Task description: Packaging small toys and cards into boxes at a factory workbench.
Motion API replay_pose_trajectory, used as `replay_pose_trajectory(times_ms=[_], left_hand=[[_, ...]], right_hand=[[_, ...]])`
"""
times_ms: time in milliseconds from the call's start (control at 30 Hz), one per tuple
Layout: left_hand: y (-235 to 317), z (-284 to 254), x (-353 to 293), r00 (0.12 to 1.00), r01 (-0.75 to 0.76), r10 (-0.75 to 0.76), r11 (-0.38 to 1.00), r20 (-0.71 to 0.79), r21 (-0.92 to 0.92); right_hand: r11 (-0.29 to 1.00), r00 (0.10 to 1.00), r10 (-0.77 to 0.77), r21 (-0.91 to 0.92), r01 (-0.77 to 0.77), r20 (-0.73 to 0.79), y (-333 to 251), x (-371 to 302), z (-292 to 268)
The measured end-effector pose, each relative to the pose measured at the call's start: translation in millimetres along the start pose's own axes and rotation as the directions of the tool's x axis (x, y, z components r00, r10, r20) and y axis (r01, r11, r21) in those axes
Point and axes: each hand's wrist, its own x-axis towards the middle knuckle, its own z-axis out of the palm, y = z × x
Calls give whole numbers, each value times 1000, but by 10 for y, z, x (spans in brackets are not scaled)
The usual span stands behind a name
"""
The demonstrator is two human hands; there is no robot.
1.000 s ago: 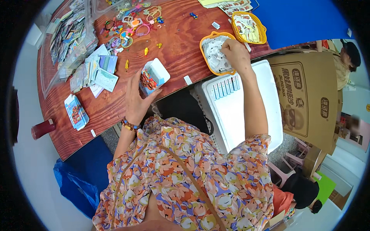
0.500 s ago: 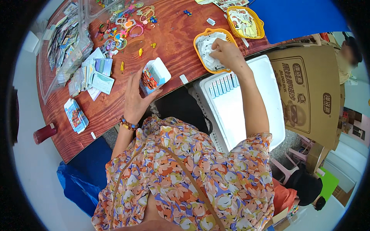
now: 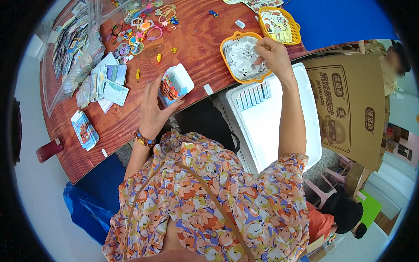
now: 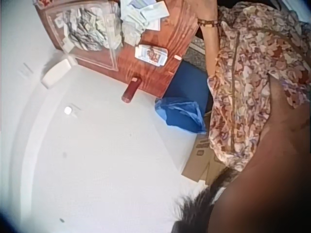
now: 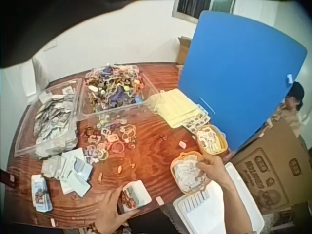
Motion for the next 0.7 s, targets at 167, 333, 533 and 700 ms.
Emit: replay_pose_trajectory(times_ms=[167,333,533,700], left_hand=[[18,-7,-11,1000,7,-7,1000,-1,-15],[26,0,8,1000,-1,0,999,14,53],[139,89,101,998,40,-45,995,47,93],[192,102,109,1000,21,-19,989,-14,143]], right_hand=[[981,996,83,173,-87,29,55,13,-8],[963,994,88,251,-102,65,0,-19,54],[937,936,-320,191,291,144,-661,-426,656],[936,955,-225,-230,267,195,-961,-522,1030]])
